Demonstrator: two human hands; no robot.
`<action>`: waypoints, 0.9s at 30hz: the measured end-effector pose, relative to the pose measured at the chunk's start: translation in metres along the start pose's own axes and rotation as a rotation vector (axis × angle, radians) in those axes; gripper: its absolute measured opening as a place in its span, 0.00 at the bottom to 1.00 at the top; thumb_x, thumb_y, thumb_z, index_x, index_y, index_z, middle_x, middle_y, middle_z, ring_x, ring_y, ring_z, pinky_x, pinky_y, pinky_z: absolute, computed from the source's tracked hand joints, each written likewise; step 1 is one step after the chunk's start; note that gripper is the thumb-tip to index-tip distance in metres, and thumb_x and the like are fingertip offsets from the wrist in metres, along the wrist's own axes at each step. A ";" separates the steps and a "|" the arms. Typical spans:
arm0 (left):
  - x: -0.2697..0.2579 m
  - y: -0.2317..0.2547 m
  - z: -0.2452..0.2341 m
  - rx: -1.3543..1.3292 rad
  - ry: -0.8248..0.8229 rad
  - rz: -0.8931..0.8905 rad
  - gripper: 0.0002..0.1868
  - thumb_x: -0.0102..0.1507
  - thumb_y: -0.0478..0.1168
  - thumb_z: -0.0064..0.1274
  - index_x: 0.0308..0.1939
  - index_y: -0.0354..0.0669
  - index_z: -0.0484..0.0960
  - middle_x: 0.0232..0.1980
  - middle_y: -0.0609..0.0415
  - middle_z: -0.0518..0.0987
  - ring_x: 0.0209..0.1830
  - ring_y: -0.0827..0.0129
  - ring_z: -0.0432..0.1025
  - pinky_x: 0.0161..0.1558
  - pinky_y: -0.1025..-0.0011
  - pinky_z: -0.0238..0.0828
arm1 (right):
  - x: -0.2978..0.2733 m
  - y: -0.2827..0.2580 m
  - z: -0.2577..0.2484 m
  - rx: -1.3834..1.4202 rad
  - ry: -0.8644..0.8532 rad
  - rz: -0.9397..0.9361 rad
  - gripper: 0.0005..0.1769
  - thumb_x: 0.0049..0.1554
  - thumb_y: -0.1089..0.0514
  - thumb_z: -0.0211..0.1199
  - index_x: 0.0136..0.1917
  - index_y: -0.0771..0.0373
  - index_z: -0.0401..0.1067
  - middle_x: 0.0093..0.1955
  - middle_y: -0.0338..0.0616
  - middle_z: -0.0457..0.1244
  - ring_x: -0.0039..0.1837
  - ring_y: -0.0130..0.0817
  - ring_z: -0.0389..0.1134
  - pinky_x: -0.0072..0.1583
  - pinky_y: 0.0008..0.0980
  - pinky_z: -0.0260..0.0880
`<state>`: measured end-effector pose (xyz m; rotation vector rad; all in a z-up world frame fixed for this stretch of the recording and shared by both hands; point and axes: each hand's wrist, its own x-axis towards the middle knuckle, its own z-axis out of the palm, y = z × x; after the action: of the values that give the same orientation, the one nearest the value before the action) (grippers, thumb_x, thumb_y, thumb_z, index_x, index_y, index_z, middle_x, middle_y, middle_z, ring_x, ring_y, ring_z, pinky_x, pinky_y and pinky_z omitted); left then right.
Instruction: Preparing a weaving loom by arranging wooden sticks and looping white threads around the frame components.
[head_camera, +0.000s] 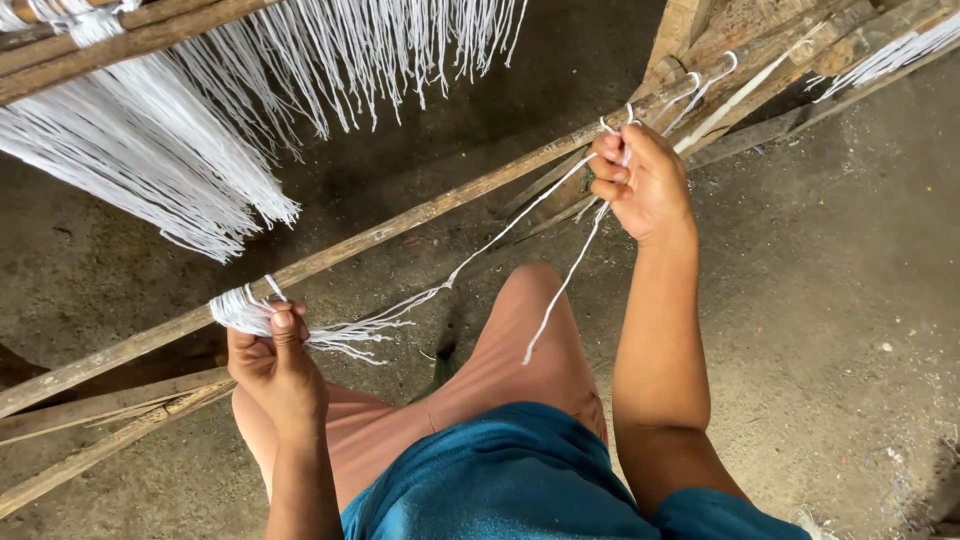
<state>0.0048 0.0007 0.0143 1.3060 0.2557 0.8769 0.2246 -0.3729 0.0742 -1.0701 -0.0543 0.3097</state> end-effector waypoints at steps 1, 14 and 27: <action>0.000 -0.002 0.000 -0.001 -0.002 -0.003 0.03 0.73 0.30 0.49 0.45 0.32 0.74 0.37 0.45 0.77 0.26 0.78 0.62 0.36 0.80 0.62 | -0.001 -0.001 0.004 -0.001 0.004 0.000 0.08 0.66 0.52 0.54 0.44 0.52 0.63 0.38 0.31 0.50 0.35 0.18 0.48 0.31 0.12 0.44; -0.004 0.003 0.004 0.006 -0.033 -0.038 0.03 0.74 0.37 0.50 0.46 0.42 0.75 0.39 0.52 0.79 0.30 0.79 0.63 0.37 0.79 0.59 | 0.013 0.008 0.005 0.078 0.109 0.059 0.16 0.62 0.42 0.46 0.37 0.52 0.57 0.39 0.42 0.55 0.33 0.23 0.48 0.30 0.17 0.41; -0.004 0.011 0.010 0.022 0.009 -0.074 0.01 0.71 0.36 0.50 0.46 0.44 0.75 0.32 0.48 0.84 0.22 0.83 0.59 0.31 0.81 0.57 | 0.044 0.353 -0.098 -0.758 0.460 -0.279 0.25 0.69 0.39 0.58 0.42 0.62 0.73 0.40 0.51 0.69 0.45 0.38 0.68 0.49 0.37 0.66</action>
<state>0.0041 -0.0089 0.0259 1.3051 0.3197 0.8190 0.2068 -0.2885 -0.2844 -1.8402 0.0999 -0.2436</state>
